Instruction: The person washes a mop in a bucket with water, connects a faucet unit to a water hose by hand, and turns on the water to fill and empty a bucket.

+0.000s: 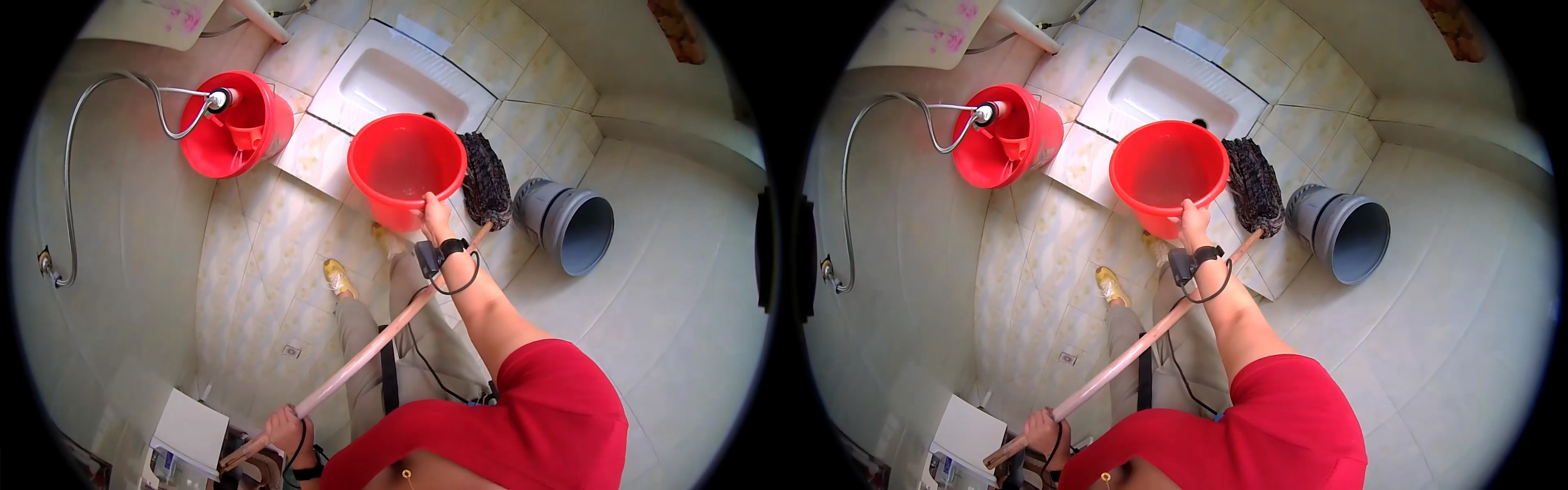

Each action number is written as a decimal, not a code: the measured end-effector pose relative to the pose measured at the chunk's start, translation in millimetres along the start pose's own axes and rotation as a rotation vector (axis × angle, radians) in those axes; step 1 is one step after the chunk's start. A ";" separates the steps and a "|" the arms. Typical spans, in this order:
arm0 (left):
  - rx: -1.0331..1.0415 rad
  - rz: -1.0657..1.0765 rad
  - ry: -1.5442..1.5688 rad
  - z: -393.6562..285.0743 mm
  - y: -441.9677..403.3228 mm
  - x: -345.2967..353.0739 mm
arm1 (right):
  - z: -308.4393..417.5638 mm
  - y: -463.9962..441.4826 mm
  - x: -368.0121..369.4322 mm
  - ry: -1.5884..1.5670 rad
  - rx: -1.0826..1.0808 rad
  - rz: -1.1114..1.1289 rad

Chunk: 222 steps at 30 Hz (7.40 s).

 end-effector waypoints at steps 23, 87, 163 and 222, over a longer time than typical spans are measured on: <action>-0.026 -0.048 0.027 -5.6 -8.4 15.3 | 93.5 -61.8 -7.3 0.217 -0.125 -0.042; -0.031 0.460 -0.071 0.1 -12.9 19.9 | 93.6 -108.5 97.4 0.191 0.037 0.033; 0.552 -0.020 0.101 26.1 -85.3 -0.3 | -54.1 282.1 18.5 1.435 -0.078 0.808; 0.107 -0.771 -0.134 257.3 60.0 -19.8 | -83.7 386.9 19.8 -0.596 0.646 -0.070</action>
Point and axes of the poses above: each hand's wrist, its own y-axis away from the middle knuckle, its own x-axis out of the palm, z = x × y, the point moved 6 cm from there along -y, towards the middle knuckle, and after that the axes turned 8 degrees about -y, right-handed, at the moved point
